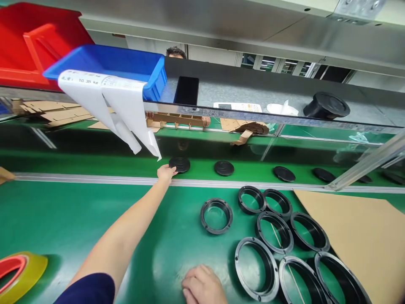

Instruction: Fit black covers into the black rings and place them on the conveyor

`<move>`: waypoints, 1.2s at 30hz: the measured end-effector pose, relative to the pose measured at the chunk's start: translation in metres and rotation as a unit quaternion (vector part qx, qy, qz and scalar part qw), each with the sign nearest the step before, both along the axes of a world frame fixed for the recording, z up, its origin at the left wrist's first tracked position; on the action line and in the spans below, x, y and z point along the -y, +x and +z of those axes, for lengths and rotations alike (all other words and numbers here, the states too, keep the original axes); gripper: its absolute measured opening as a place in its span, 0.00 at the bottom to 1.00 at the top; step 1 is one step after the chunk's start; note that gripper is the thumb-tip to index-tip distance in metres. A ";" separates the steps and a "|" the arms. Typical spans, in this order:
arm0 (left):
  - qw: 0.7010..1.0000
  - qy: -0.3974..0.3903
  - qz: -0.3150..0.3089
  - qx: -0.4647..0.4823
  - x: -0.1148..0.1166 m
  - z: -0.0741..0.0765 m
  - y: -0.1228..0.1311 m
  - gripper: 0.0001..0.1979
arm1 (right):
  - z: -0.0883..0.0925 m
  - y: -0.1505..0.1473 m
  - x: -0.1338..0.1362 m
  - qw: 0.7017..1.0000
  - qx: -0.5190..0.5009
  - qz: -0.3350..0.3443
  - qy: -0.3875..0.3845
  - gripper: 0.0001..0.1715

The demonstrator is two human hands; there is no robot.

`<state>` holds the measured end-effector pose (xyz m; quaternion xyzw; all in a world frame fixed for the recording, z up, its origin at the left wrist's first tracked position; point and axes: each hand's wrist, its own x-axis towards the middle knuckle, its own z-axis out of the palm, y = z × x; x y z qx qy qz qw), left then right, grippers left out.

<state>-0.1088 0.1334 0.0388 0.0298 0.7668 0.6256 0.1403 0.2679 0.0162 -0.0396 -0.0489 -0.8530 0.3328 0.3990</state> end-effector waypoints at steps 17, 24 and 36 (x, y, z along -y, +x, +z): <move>0.965 0.176 -0.195 -0.010 0.225 0.059 0.250 0.27 | 0.092 0.007 -0.046 0.932 -0.032 0.033 -0.360 0.31; 0.923 0.314 -0.131 0.180 0.242 0.045 0.284 0.26 | 0.076 -0.006 -0.026 0.867 -0.004 0.171 -0.468 0.37; 0.908 0.279 -0.190 0.248 0.238 0.033 0.290 0.32 | 0.067 0.011 -0.028 0.996 0.024 0.030 -0.077 0.18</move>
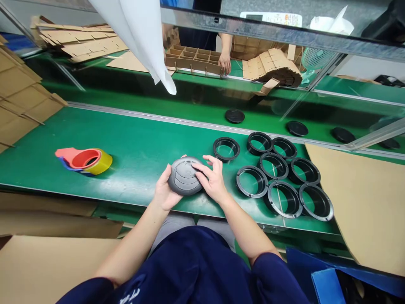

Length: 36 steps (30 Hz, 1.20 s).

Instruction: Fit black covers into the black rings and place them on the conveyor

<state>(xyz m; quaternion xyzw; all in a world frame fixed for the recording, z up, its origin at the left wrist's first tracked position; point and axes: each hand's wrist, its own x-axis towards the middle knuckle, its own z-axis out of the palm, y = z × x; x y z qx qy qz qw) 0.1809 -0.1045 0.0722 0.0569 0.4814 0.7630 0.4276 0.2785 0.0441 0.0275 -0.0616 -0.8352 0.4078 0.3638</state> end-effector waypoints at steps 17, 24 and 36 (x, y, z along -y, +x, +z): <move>0.997 -0.056 -0.044 0.029 -0.025 0.014 0.001 0.46 | 0.010 0.002 -0.013 0.988 0.051 0.036 -0.140 0.38; 0.998 -0.055 -0.030 0.011 -0.020 0.010 -0.003 0.44 | 0.016 0.004 -0.010 0.989 0.035 0.057 -0.129 0.33; 0.997 -0.045 -0.001 0.057 -0.025 0.003 -0.006 0.40 | 0.009 0.004 -0.012 0.987 0.039 0.027 -0.151 0.35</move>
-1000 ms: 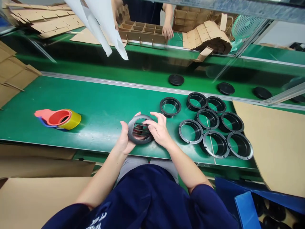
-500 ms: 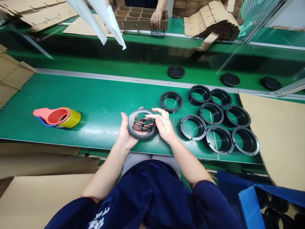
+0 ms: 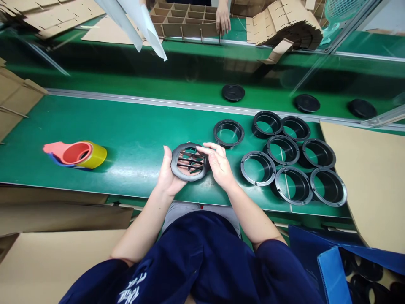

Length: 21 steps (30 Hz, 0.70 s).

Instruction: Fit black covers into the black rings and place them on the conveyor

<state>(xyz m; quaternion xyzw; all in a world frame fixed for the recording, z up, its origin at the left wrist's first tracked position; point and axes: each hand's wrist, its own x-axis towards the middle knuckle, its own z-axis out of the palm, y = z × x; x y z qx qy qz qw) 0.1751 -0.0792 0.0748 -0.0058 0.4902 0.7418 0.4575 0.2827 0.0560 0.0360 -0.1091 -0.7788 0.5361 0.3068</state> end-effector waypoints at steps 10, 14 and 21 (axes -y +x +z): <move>0.998 -0.025 0.047 0.038 -0.015 0.005 -0.014 0.37 | -0.011 -0.009 0.009 0.955 0.047 0.071 0.285 0.38; 0.999 0.005 0.025 0.036 -0.034 0.022 -0.002 0.30 | 0.004 -0.004 0.007 0.944 0.141 0.004 0.298 0.59; 0.993 0.066 -0.079 0.054 -0.056 0.036 0.014 0.31 | 0.056 0.020 -0.022 0.933 0.192 0.023 0.303 0.74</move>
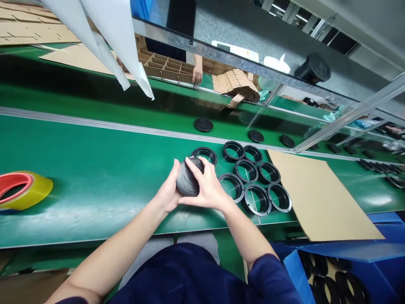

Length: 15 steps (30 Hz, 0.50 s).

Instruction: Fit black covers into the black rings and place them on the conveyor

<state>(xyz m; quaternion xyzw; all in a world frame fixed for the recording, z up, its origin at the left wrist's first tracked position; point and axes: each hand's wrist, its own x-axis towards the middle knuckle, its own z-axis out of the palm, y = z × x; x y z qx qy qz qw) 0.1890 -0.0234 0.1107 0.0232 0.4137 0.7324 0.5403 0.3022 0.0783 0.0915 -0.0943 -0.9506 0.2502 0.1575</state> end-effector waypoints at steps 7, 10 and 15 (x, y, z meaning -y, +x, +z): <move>0.997 -0.028 0.061 -0.041 0.019 0.002 -0.031 0.26 | 0.004 -0.037 -0.071 0.972 0.178 -0.155 0.017 0.63; 0.994 -0.035 0.097 -0.041 0.038 0.002 -0.046 0.19 | -0.004 -0.057 -0.077 0.959 0.234 -0.160 0.017 0.61; 0.977 -0.041 0.200 -0.063 0.064 0.003 -0.072 0.12 | -0.011 -0.081 -0.031 0.959 0.253 -0.121 0.039 0.64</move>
